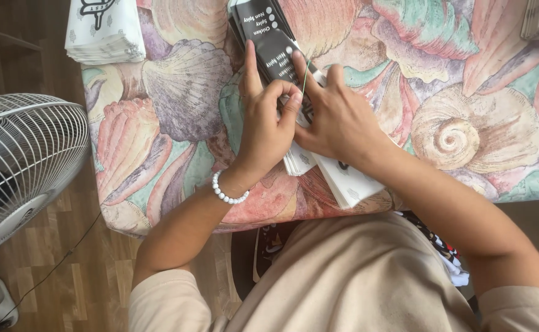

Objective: Sorting and stacking printed paper wrappers into organized piles

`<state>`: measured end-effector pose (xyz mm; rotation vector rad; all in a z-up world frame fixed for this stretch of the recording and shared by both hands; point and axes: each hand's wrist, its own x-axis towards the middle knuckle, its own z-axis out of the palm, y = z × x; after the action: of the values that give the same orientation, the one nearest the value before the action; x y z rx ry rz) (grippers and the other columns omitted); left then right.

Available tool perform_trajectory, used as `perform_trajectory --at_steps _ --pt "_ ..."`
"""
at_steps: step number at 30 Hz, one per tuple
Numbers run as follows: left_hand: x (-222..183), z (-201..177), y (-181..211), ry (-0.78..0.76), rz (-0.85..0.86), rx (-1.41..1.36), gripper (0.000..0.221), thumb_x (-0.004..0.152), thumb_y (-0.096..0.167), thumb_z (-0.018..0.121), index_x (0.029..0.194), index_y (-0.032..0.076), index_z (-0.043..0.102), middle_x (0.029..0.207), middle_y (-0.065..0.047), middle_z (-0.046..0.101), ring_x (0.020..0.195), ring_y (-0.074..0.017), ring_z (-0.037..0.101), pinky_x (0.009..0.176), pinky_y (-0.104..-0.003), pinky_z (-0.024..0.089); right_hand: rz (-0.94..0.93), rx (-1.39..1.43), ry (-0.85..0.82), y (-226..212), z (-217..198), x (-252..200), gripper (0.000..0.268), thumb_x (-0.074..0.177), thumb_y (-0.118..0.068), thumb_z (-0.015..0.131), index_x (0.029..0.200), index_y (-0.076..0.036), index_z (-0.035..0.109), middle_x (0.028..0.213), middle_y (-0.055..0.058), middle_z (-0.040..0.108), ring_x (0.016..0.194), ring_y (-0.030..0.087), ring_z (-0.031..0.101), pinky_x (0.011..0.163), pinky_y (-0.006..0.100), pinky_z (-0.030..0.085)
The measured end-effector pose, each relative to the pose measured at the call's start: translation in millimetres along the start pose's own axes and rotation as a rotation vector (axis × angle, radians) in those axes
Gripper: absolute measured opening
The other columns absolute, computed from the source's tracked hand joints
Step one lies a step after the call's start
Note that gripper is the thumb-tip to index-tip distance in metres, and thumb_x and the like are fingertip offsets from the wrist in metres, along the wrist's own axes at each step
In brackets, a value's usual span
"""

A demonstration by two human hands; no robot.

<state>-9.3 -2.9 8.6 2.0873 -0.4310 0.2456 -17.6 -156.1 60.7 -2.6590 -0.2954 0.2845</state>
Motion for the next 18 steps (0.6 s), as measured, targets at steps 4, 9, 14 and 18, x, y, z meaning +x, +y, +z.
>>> perform_trajectory --at_steps 4,9,14,18 --pt "2 -2 1 0.084 -0.087 -0.007 0.014 0.104 0.021 0.063 0.096 0.010 0.068 0.168 -0.021 0.001 0.162 -0.0409 0.007 0.133 -0.054 0.018 -0.076 0.090 0.127 0 2 11 0.108 0.083 -0.031 0.085 0.163 -0.005 0.018 0.115 0.020 0.040 0.076 0.025 0.053 0.052 0.034 0.059" --pt "13 -5 11 0.132 -0.185 -0.228 0.019 0.102 0.021 0.058 0.096 0.005 0.065 0.163 -0.020 0.020 0.117 -0.0233 0.052 0.100 -0.034 0.047 -0.138 0.259 0.266 5 0 6 0.095 0.086 -0.042 0.074 0.162 -0.009 0.027 0.122 0.019 0.042 0.082 0.033 0.061 0.071 0.048 0.056" --pt "24 -11 21 0.037 -0.278 -0.383 0.022 0.104 0.028 0.052 0.094 0.009 0.058 0.106 -0.005 0.047 0.084 -0.0101 0.053 0.079 -0.027 0.050 -0.269 0.415 0.417 18 9 14 0.079 0.087 -0.024 0.066 0.153 0.008 0.033 0.123 0.021 0.038 0.111 0.029 0.054 0.082 0.034 0.070" --pt "48 -27 59 0.099 0.076 -0.283 0.025 0.100 0.031 0.059 0.094 0.011 0.046 0.093 -0.002 0.044 0.086 -0.0146 0.045 0.079 -0.027 0.040 -0.375 0.351 0.686 13 -15 20 0.066 0.100 -0.011 0.065 0.155 -0.009 0.031 0.136 0.024 0.041 0.130 0.037 0.045 0.109 0.047 0.051"
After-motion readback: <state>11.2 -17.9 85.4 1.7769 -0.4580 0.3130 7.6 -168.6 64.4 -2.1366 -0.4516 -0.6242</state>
